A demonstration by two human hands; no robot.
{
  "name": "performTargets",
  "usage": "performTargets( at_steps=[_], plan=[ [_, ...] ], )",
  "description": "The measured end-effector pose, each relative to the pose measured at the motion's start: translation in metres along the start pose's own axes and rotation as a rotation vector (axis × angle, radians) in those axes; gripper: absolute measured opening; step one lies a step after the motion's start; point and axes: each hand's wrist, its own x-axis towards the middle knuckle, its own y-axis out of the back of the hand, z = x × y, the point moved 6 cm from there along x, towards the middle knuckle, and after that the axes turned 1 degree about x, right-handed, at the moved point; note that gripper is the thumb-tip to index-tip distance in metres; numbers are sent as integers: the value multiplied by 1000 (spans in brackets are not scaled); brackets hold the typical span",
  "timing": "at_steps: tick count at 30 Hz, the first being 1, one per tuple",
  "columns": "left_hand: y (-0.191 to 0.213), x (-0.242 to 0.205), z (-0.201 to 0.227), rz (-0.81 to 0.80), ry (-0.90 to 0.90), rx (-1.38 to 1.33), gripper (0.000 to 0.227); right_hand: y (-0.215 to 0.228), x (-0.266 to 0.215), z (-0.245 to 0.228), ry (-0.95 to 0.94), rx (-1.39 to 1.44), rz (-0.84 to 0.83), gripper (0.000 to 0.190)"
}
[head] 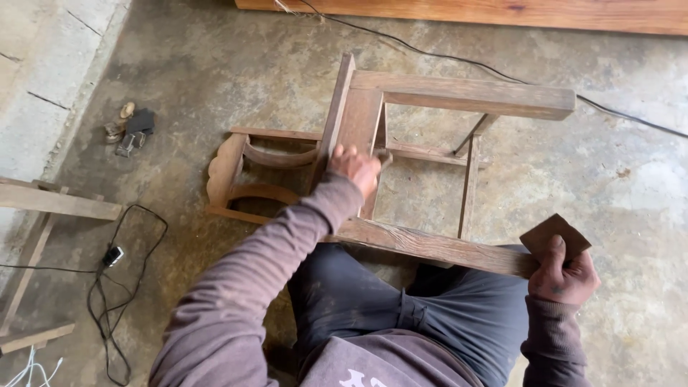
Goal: The person sits on the floor sanding an upside-down wooden chair frame. They rub sanding blocks by hand along the rails and edges of the frame, repositioning the chair and switching between sanding pieces to smooth different surfaces.
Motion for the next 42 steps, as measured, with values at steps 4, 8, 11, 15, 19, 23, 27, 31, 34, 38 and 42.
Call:
performTargets(
  at_steps=[4, 8, 11, 15, 19, 23, 27, 31, 34, 38, 42],
  plan=[
    [-11, -37, 15, -174, -98, 38, 12, 0, -1, 1, 2, 93, 6, 27],
    [3, -15, 10, -80, -55, 63, 20, -1, 0, 13, -39, 182, -12, 26],
    [-2, 9, 4, 59, -17, -17, 16, 0, 1, 3, -10, 99, -10, 26],
    [-2, -17, 10, -55, -40, 118, 15, 0, 1, 6, 12, 36, 10, 27],
    [-13, -38, 14, -305, -83, 14, 15, 0, -1, 14, -31, 144, 7, 28],
    [14, -12, 15, -159, -90, 180, 16, 1, 1, 9, -28, 128, -10, 29],
    [11, 3, 13, -70, -56, 122, 14, 2, 2, 8, -1, 56, -9, 28],
    [17, -31, 22, -312, -109, 172, 14, -1, 1, 10, -36, 175, 0, 28],
    [7, -33, 24, -352, -117, 84, 15, 0, 1, 8, -35, 146, -4, 28],
    [20, -5, 14, -212, -112, 174, 18, -1, 1, 2, -20, 192, -23, 28],
    [19, -11, 19, -240, -118, 190, 22, 2, 2, 5, -17, 45, -10, 29]
  ],
)
